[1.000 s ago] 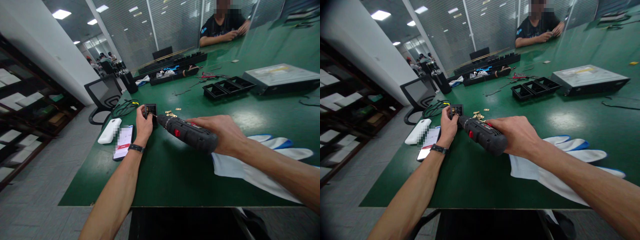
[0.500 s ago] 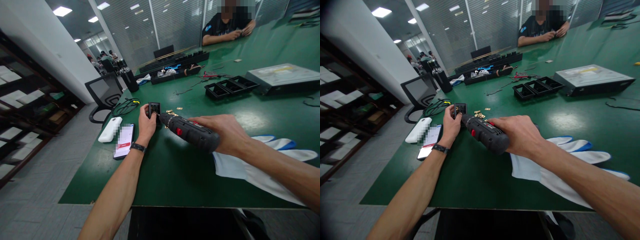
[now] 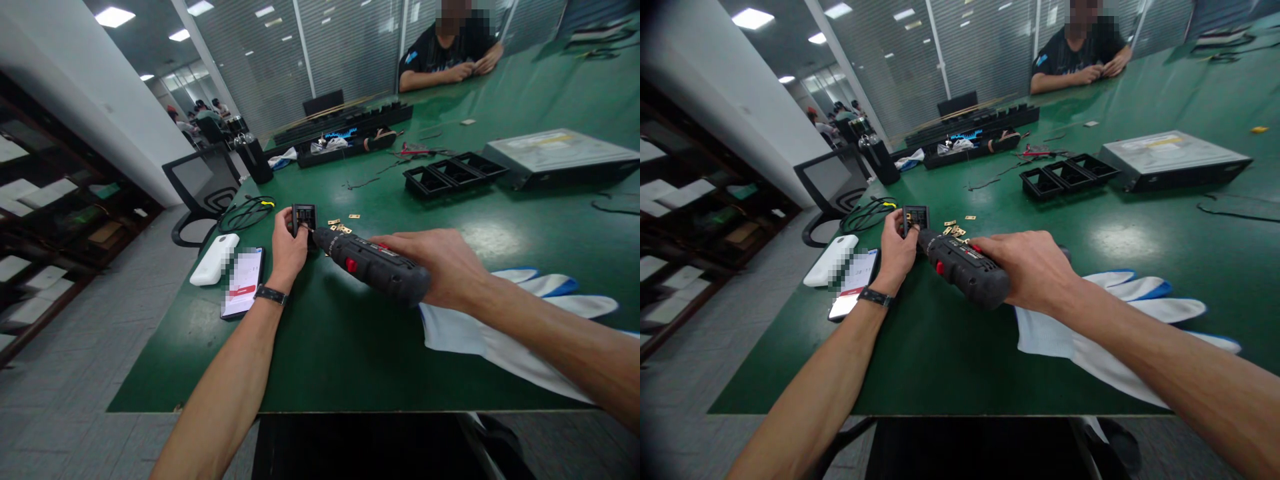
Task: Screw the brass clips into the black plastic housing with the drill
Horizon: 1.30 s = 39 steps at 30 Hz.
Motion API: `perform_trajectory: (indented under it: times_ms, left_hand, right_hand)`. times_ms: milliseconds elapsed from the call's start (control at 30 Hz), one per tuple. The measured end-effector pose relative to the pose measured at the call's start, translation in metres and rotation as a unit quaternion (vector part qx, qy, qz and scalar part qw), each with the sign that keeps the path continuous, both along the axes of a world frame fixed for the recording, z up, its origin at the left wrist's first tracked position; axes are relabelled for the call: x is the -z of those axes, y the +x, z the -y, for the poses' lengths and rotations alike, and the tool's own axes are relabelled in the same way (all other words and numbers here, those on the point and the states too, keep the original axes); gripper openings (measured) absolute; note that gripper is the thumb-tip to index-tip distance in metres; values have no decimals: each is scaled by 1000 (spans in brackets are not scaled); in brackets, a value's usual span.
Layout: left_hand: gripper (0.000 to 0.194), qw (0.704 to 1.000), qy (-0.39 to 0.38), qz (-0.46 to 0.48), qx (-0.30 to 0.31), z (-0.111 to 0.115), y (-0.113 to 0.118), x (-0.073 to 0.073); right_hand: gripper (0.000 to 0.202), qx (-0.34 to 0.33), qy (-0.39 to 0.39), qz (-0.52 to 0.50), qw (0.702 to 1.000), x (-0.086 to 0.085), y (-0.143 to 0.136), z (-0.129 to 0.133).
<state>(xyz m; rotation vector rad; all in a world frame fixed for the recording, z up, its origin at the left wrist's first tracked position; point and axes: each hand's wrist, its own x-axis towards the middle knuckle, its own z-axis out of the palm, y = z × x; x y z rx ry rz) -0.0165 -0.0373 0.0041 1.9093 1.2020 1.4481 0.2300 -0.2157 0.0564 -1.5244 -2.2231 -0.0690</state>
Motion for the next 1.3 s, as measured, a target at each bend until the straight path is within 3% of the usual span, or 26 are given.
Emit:
perform_trajectory:
  times_ms: [667,1300]
  left_hand:
    - [44,1000,21,-3,9,-10,-3,11]
    - [46,999,7,-51,2,2,0,0]
  right_hand:
    - [45,22,-34,17,999,-6,-6,-1]
    - [37,7,-25,7,1000,-4,-3,0]
